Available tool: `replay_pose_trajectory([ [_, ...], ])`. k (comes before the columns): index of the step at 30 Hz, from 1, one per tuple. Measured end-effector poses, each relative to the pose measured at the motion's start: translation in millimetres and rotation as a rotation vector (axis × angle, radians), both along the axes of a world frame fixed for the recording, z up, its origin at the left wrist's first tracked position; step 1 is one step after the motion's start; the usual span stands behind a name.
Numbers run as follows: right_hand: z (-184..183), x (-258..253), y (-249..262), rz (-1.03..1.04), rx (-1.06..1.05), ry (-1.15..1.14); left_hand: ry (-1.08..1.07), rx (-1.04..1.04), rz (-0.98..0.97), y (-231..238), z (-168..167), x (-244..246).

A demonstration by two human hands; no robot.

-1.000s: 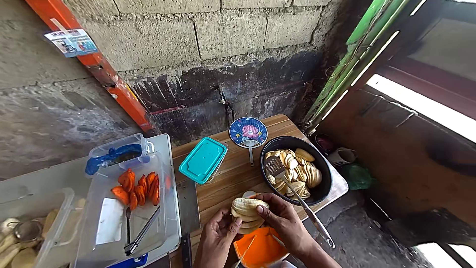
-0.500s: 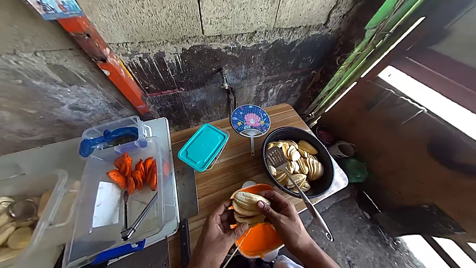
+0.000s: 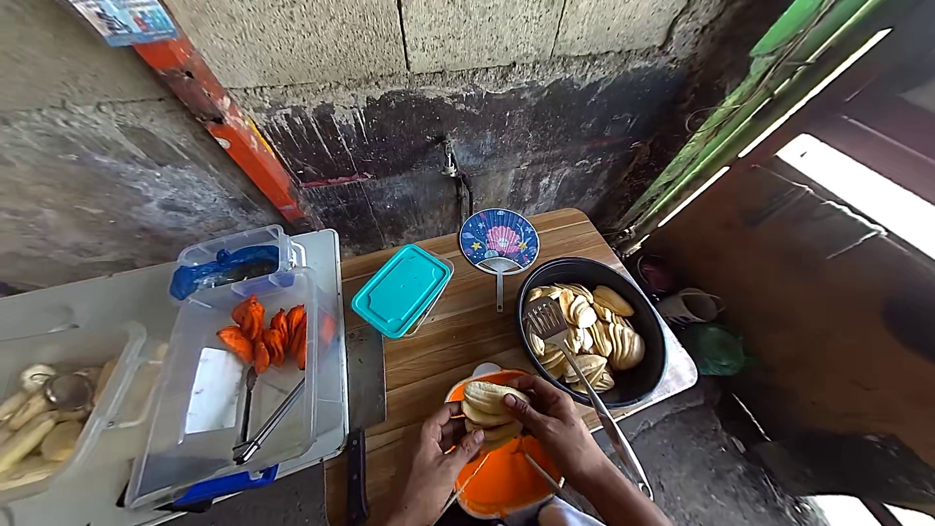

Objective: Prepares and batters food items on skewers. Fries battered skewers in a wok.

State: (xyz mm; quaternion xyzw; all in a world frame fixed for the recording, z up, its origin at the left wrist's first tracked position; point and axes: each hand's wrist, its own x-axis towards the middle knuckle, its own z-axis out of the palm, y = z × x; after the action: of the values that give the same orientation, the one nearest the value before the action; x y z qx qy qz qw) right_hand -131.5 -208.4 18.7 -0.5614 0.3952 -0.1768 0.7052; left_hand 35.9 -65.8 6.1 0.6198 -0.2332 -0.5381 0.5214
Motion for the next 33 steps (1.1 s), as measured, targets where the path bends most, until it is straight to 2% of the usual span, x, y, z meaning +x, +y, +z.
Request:
replay_pose_trajectory([
  [5, -56.5, 2.3, -23.1, 0.138, -0.009, 0.226, -0.235, 0.316, -0.197, 26.2, -46.3, 2.2],
  [9, -93.6, 8.9, -32.3, 0.322, -0.03, 0.372, -0.357, 0.479, -0.338, 56.7, -45.7, 7.1],
  [14, -118.5, 26.6, -37.3, 0.618, -0.139, 0.47, -0.435, 0.622, -0.571, 88.2, -57.4, 6.5],
  [16, -117.2, 31.2, -37.8, 0.735, -0.327, 0.583, -0.416, 0.668, -0.641, 92.1, -63.3, -0.6],
  [18, -109.2, 27.3, -33.0, 0.74, -0.485, 0.718, -0.425, 0.697, -0.697, 94.2, -67.9, -8.4],
  [21, -81.7, -0.9, -12.1, 0.679, -0.533, 0.916, -0.468, 0.662, -0.737, 92.1, -71.5, -13.2],
  [24, -69.6, -42.5, 23.4, 0.694, -0.323, 1.189, -0.575, 0.657, -0.805, 82.6, -51.0, -6.0],
  [27, -89.9, -68.9, 41.6, 0.579, -0.141, 1.216, -0.8, 0.679, -0.824, 67.9, -13.4, 17.5],
  [30, -92.3, -72.0, 32.3, 0.607, -0.104, 1.183, -1.006, 0.65, -0.842, 53.8, 12.6, 48.2],
  [33, -66.6, -63.1, 14.2, 0.677, -0.13, 1.282, -1.23, 0.56, -0.886, 32.7, 25.9, 78.9],
])
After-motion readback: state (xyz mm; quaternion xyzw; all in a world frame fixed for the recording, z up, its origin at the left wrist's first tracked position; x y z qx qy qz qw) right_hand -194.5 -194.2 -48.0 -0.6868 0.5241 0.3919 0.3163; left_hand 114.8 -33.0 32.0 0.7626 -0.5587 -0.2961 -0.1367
